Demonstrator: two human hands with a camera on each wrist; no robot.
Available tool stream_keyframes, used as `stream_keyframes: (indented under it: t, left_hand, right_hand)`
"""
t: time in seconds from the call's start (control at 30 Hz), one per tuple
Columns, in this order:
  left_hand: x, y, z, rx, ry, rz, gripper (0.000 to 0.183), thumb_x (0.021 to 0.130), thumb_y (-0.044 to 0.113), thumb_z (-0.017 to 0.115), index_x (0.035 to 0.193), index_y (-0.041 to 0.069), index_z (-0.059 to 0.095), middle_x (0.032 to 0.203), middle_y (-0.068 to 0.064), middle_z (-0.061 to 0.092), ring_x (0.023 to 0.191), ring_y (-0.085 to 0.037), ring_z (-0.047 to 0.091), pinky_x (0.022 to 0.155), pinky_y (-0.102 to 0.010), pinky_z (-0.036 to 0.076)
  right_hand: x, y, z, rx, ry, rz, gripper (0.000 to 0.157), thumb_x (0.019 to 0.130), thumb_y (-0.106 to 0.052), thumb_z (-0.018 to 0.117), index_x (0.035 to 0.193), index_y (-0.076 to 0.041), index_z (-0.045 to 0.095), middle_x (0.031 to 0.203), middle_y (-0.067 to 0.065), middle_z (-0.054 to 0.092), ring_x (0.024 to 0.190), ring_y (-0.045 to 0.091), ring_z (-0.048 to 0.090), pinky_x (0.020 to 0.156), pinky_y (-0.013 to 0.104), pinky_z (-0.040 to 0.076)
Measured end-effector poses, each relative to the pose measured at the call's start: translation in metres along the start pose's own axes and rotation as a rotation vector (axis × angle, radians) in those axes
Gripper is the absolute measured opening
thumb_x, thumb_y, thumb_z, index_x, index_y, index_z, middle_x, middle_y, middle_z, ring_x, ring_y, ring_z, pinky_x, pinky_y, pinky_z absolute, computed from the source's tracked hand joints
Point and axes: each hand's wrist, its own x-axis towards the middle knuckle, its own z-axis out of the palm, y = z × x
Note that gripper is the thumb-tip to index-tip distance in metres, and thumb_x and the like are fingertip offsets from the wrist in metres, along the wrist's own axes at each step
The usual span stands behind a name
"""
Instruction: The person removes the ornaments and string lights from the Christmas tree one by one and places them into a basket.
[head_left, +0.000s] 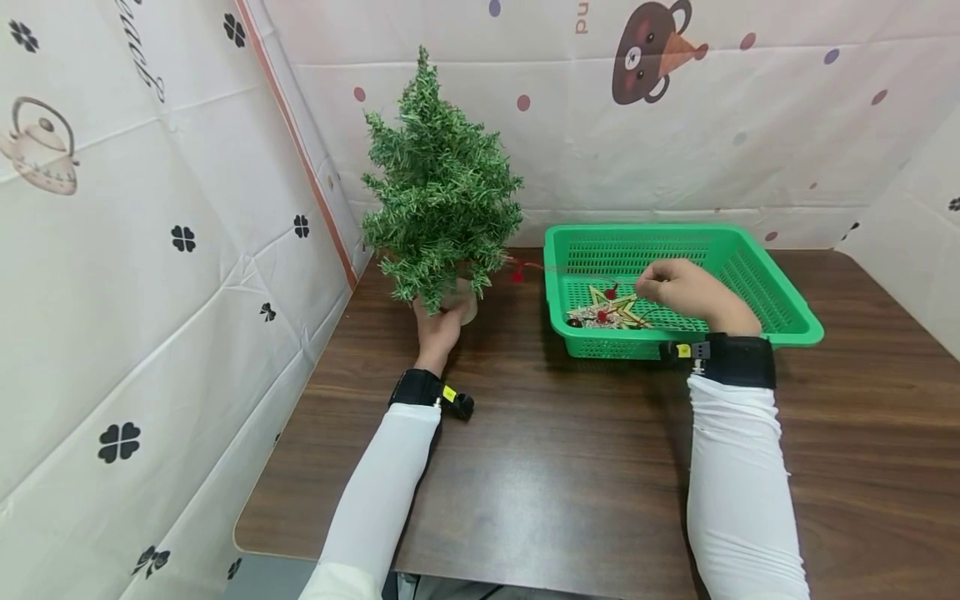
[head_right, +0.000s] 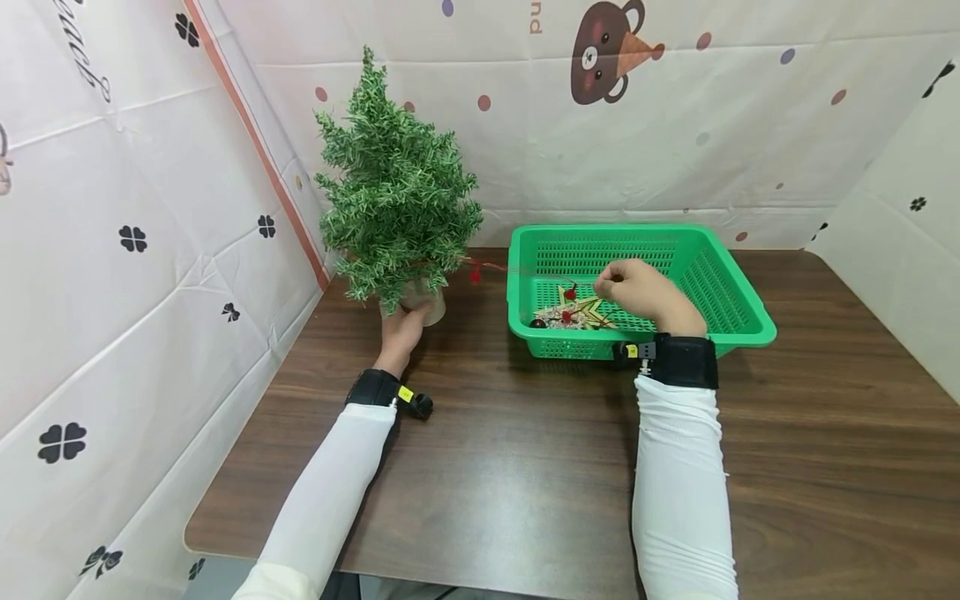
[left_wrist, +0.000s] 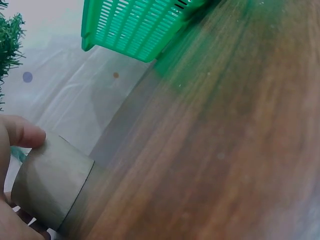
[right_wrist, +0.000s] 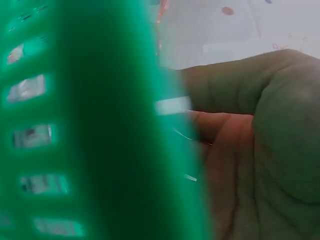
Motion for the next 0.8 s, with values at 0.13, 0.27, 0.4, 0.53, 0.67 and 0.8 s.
stream_keyframes:
  t: [0.13, 0.27, 0.4, 0.53, 0.67, 0.8]
  left_hand:
    - [-0.001, -0.003, 0.001, 0.283, 0.118, 0.025, 0.100, 0.094, 0.021, 0.068, 0.165, 0.011, -0.003, 0.170, -0.017, -0.014, 0.159, -0.032, 0.000, 0.126, -0.046, 0.024]
    - [-0.004, -0.003, 0.000, 0.315, 0.146, -0.014, 0.102, 0.093, 0.026, 0.070, 0.165, 0.011, -0.001, 0.170, -0.016, -0.014, 0.159, -0.035, -0.004, 0.127, -0.050, 0.020]
    - [-0.005, -0.003, -0.001, 0.301, 0.149, -0.042, 0.102, 0.093, 0.028, 0.070, 0.165, 0.011, -0.002, 0.170, -0.015, -0.016, 0.159, -0.035, -0.007, 0.127, -0.051, 0.018]
    - [-0.005, -0.004, -0.001, 0.275, 0.143, -0.049, 0.103, 0.094, 0.029, 0.069, 0.165, 0.011, -0.003, 0.170, -0.015, -0.017, 0.158, -0.036, -0.009, 0.127, -0.052, 0.018]
    - [-0.005, -0.005, -0.001, 0.299, 0.145, -0.056, 0.103, 0.094, 0.030, 0.068, 0.165, 0.013, -0.004, 0.170, -0.014, -0.017, 0.158, -0.036, -0.009, 0.127, -0.052, 0.018]
    - [-0.005, -0.005, -0.001, 0.314, 0.144, -0.055, 0.104, 0.093, 0.032, 0.068, 0.165, 0.013, -0.005, 0.170, -0.014, -0.018, 0.158, -0.036, -0.010, 0.127, -0.052, 0.019]
  right_hand:
    - [0.004, 0.006, 0.003, -0.026, -0.055, 0.006, 0.029, 0.107, -0.022, 0.050, 0.113, 0.002, 0.065, 0.107, 0.017, 0.063, 0.096, 0.030, 0.057, 0.081, 0.043, 0.049]
    - [0.006, 0.009, 0.004, -0.087, -0.108, 0.011, 0.029, 0.105, -0.020, 0.051, 0.114, 0.002, 0.068, 0.104, 0.016, 0.066, 0.092, 0.027, 0.059, 0.078, 0.042, 0.051]
    - [0.008, 0.011, 0.009, -0.117, -0.151, -0.002, 0.029, 0.104, -0.017, 0.052, 0.115, 0.002, 0.070, 0.108, 0.017, 0.069, 0.094, 0.028, 0.063, 0.078, 0.045, 0.053]
    - [0.010, 0.008, 0.015, -0.116, -0.180, -0.028, 0.028, 0.104, -0.013, 0.051, 0.117, 0.002, 0.071, 0.111, 0.019, 0.070, 0.096, 0.031, 0.066, 0.078, 0.046, 0.054]
    - [0.011, -0.001, 0.017, -0.104, -0.194, -0.009, 0.031, 0.103, -0.017, 0.055, 0.123, 0.002, 0.069, 0.113, 0.020, 0.069, 0.095, 0.031, 0.065, 0.075, 0.042, 0.053]
    - [0.011, -0.016, 0.018, -0.097, -0.152, -0.026, 0.039, 0.102, -0.022, 0.059, 0.132, 0.003, 0.062, 0.127, 0.024, 0.064, 0.108, 0.038, 0.063, 0.086, 0.053, 0.053]
